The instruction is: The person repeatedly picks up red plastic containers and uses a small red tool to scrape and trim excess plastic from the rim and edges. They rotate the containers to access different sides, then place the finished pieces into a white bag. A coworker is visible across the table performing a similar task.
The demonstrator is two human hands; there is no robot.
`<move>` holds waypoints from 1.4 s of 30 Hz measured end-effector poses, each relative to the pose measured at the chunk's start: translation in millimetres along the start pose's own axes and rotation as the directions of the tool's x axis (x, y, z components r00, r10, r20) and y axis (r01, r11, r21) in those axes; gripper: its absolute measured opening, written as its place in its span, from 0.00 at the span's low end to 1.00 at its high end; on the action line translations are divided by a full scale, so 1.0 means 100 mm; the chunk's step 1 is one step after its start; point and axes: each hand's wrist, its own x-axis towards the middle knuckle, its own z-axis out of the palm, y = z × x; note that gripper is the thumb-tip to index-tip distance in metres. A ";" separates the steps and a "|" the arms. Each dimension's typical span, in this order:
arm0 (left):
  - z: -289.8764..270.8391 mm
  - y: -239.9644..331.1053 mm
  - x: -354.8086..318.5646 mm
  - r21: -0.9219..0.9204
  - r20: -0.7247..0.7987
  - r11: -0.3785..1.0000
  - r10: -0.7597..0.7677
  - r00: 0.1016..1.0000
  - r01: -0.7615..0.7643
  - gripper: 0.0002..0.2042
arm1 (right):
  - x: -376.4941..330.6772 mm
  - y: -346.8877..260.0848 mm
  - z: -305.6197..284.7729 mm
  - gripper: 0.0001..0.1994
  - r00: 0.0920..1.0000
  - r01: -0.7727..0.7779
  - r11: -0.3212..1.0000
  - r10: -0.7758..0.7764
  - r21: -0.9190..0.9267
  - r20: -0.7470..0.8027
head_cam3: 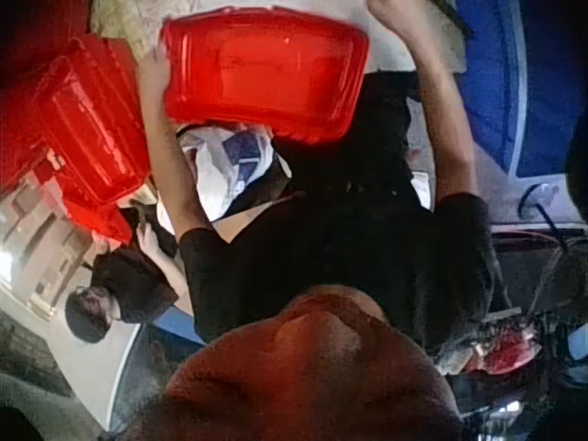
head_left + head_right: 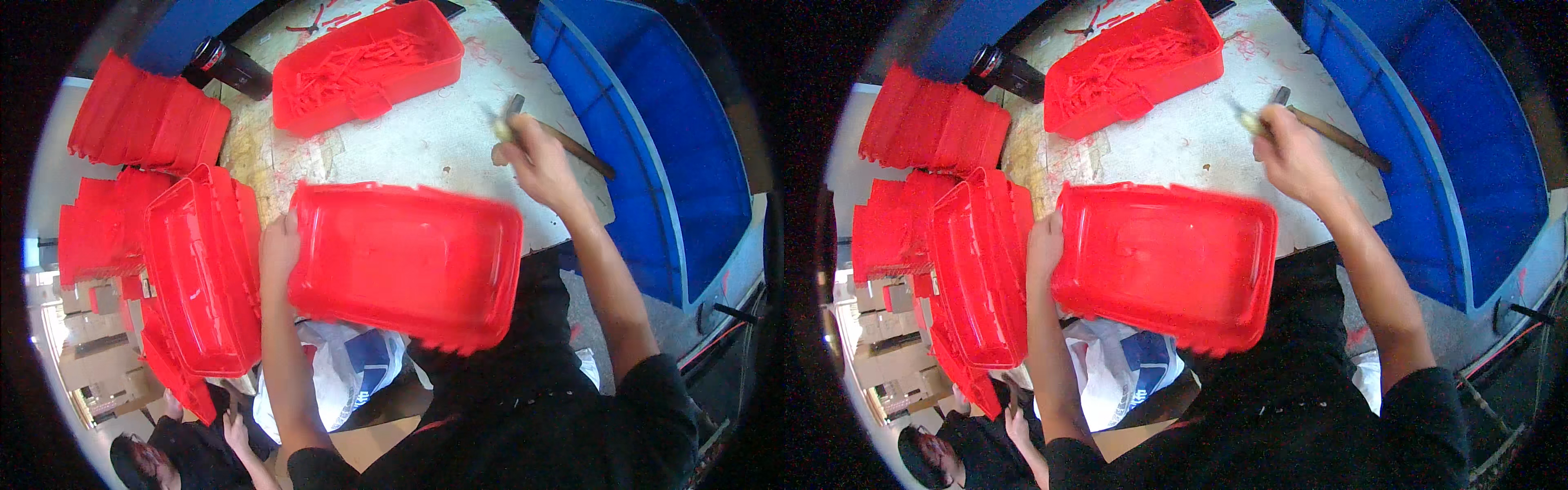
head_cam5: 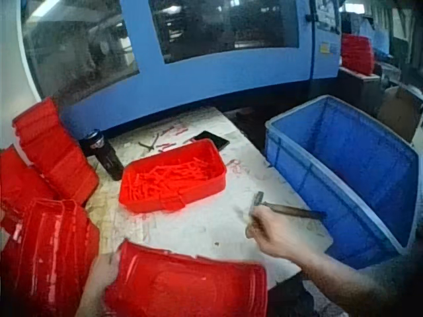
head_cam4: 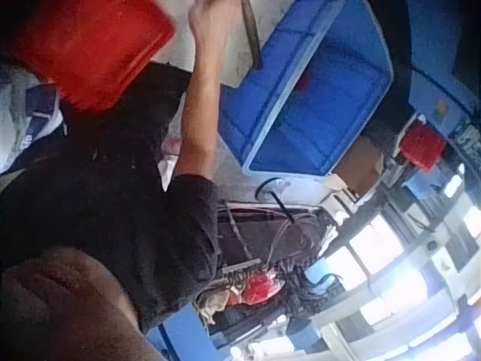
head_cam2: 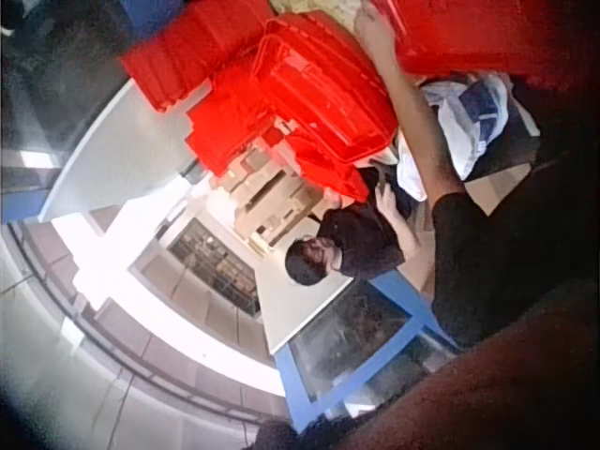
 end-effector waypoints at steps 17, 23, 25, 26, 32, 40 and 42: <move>0.60 1.87 0.28 0.157 -0.125 0.907 0.411 0.903 -0.391 0.22 | -0.22 0.23 -0.12 0.14 0.865 -0.470 0.786 0.320 0.400 0.388; 0.73 1.81 0.18 0.158 -0.242 0.874 0.486 0.840 -0.460 0.21 | -0.08 0.24 0.13 0.18 0.838 -0.512 0.724 0.303 0.463 0.454; 0.74 1.81 0.20 0.164 -0.258 0.874 0.485 0.836 -0.457 0.21 | -0.02 0.24 0.13 0.18 0.818 -0.535 0.730 0.323 0.425 0.475; 0.75 1.82 0.21 0.158 -0.263 0.871 0.490 0.831 -0.464 0.21 | 0.01 0.24 0.12 0.18 0.806 -0.542 0.748 0.333 0.382 0.489; 0.76 1.81 0.20 0.162 -0.299 0.868 0.497 0.815 -0.469 0.21 | 0.10 0.24 0.12 0.18 0.787 -0.570 0.700 0.314 0.430 0.531; 0.74 1.85 0.19 0.164 -0.275 0.891 0.454 0.847 -0.424 0.22 | -0.15 0.22 -0.09 0.18 0.730 -0.593 0.734 0.320 0.329 0.604; 0.73 1.86 0.19 0.183 -0.249 0.904 0.424 0.871 -0.387 0.22 | -0.27 0.19 -0.18 0.17 0.719 -0.593 0.749 0.327 0.297 0.613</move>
